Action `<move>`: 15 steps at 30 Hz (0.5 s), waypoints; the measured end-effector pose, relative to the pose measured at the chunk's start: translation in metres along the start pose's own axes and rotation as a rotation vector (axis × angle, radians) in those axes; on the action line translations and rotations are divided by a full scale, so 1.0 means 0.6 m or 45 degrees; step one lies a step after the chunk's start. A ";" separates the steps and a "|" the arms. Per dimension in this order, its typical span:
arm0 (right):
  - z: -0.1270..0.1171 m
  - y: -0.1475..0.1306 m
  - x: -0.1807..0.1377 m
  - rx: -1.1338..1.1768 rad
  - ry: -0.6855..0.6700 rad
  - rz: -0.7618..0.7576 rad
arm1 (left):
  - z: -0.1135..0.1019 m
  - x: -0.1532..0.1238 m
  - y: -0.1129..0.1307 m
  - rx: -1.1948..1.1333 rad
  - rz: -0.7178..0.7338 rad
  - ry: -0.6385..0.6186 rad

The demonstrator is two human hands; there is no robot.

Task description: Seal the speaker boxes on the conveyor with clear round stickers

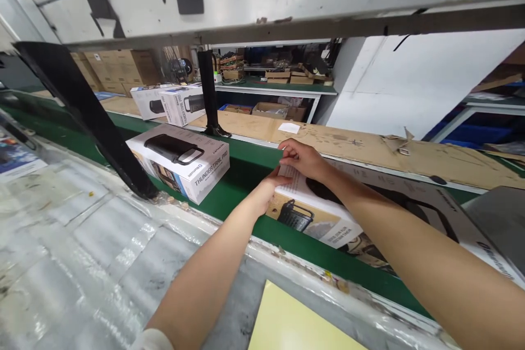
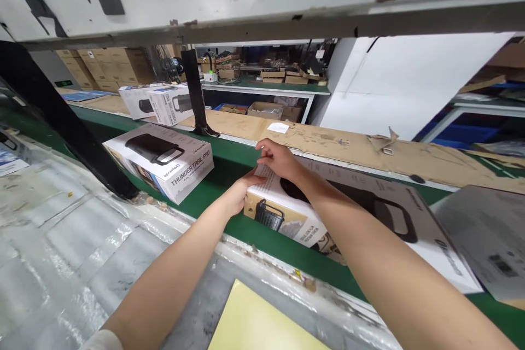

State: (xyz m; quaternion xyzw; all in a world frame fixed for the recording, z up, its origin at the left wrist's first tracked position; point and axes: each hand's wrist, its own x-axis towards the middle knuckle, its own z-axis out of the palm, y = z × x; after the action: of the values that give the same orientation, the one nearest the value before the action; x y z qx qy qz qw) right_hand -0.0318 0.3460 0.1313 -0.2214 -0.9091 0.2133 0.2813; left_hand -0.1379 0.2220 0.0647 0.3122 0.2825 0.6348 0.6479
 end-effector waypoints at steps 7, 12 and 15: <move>0.010 0.018 0.008 -0.168 0.107 0.035 | -0.011 0.000 0.000 -0.026 0.025 0.002; -0.010 0.007 -0.014 -0.270 0.165 0.015 | -0.012 0.003 -0.005 -0.029 0.029 -0.044; -0.032 -0.017 -0.042 -0.311 -0.086 -0.164 | -0.005 0.012 -0.009 -0.037 0.015 -0.043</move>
State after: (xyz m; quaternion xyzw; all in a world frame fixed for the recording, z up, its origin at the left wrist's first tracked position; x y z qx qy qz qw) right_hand -0.0045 0.3297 0.1406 -0.1879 -0.9496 0.0897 0.2346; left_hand -0.1363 0.2296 0.0588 0.3151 0.2604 0.6372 0.6533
